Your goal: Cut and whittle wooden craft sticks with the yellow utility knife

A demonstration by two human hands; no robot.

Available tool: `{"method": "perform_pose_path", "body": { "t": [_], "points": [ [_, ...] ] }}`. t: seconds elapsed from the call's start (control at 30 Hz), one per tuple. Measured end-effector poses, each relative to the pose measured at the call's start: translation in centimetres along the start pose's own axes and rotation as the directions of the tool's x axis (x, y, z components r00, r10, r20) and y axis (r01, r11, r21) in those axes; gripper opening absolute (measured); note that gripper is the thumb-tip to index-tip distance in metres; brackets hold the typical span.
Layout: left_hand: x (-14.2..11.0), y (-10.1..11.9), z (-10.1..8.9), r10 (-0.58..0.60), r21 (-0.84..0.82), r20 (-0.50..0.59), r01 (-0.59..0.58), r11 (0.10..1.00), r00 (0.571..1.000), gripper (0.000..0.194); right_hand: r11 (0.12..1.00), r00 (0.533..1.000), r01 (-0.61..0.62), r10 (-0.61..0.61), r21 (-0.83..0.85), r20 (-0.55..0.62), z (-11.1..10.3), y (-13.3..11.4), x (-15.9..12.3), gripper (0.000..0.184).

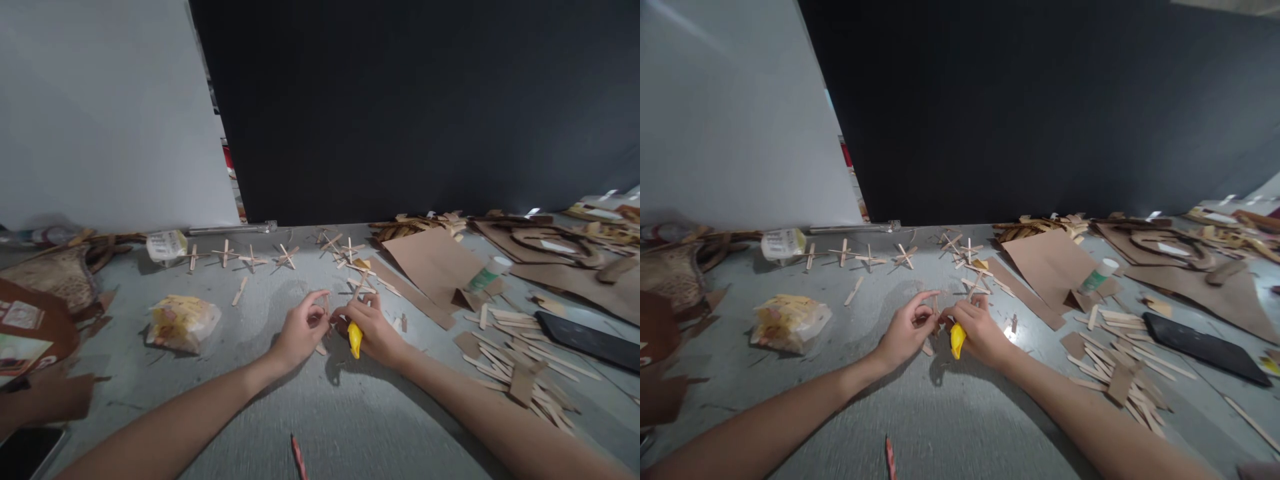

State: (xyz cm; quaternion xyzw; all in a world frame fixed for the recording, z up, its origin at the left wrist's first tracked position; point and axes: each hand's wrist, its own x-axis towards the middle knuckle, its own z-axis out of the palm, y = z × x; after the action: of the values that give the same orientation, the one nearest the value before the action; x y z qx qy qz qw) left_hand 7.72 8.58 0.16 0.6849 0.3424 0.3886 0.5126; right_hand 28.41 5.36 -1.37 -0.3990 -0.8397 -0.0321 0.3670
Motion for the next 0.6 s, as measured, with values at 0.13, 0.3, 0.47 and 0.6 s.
{"method": "perform_pose_path", "body": {
  "t": [0.13, 0.3, 0.47, 0.6],
  "points": [
    [0.07, -0.07, -0.05, -0.017, -0.012, 0.003, 0.017, 1.000, 1.000, 0.055, 1.000, 1.000, -0.007, 0.007, 0.006, -0.003, 0.03, -0.10, 0.04, 0.012],
    [0.08, -0.06, -0.11, -0.010, -0.008, 0.003, 0.010, 1.000, 1.000, 0.052, 0.999, 1.000, 0.006, -0.005, 0.034, -0.011, 0.10, -0.05, -0.01, 0.014],
    [0.10, 0.01, -0.11, -0.021, -0.018, 0.004, 0.021, 1.000, 1.000, 0.052, 0.999, 1.000, -0.003, 0.004, 0.054, -0.017, 0.09, -0.04, -0.05, 0.015],
    [0.06, 0.24, -0.15, -0.047, -0.025, -0.009, 0.047, 0.999, 0.999, 0.052, 0.999, 1.000, -0.008, 0.009, 0.039, -0.010, 0.14, -0.03, 0.02, 0.013]
  ]
}}
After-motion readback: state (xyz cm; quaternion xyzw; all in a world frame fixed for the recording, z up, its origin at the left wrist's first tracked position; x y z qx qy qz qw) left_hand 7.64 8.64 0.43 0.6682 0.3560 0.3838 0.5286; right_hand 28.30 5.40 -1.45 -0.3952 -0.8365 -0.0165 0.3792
